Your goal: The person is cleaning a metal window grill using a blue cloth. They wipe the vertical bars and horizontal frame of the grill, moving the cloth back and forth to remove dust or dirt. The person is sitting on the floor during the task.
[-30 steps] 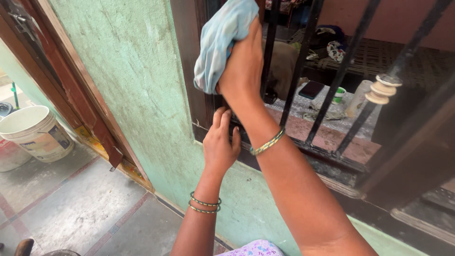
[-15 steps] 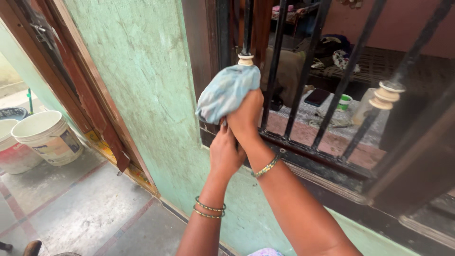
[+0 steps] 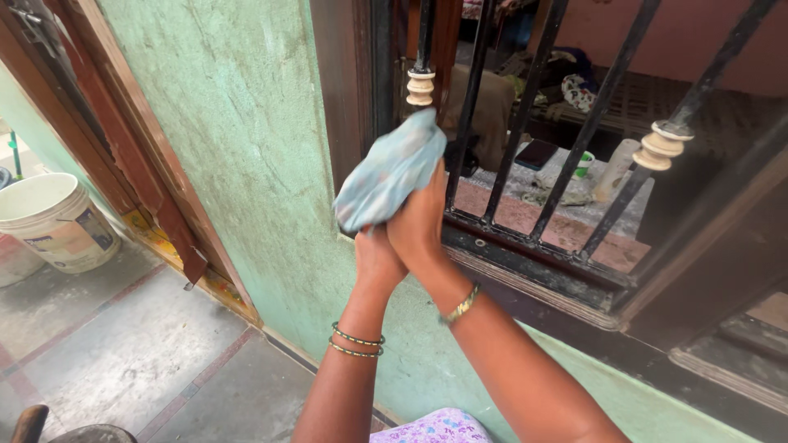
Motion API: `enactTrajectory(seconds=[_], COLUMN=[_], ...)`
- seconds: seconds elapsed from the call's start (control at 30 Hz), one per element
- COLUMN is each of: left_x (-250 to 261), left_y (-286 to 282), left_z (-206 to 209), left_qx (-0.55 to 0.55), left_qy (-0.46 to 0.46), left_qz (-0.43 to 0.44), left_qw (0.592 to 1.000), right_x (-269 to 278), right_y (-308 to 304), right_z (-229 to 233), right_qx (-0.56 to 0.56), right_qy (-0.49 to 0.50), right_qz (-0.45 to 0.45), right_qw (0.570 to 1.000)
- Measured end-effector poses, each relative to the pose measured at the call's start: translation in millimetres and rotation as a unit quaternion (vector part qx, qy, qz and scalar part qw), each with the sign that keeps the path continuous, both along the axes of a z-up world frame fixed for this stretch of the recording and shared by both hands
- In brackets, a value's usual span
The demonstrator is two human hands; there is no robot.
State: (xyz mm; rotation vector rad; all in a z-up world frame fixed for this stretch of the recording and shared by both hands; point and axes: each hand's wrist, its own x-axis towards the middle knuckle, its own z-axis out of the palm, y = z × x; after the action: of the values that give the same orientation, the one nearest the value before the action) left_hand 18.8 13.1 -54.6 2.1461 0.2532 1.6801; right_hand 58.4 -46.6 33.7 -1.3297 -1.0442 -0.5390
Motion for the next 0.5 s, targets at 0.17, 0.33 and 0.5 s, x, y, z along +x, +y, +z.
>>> enactTrajectory(seconds=[0.17,0.33,0.5], left_x=[11.9,-1.8,-15.3], left_y=[4.9,-3.0,-23.3], left_z=[-4.5,6.0,41.2], left_qx=[-0.037,-0.04,-0.014], left_qy=[0.094,0.167,0.051], left_qz=[0.054,0.086,0.055], left_qw=[0.993,0.981,0.997], right_x=[-31.4,-0.5,60.2], right_y=[-49.9,-44.5,-0.5], right_z=[7.5,67.1,150.6], right_qx=[0.088,0.152,0.239], right_qy=[-0.108,-0.044,0.12], right_qz=[0.064,0.05,0.132], right_qw=[0.988,0.986,0.955])
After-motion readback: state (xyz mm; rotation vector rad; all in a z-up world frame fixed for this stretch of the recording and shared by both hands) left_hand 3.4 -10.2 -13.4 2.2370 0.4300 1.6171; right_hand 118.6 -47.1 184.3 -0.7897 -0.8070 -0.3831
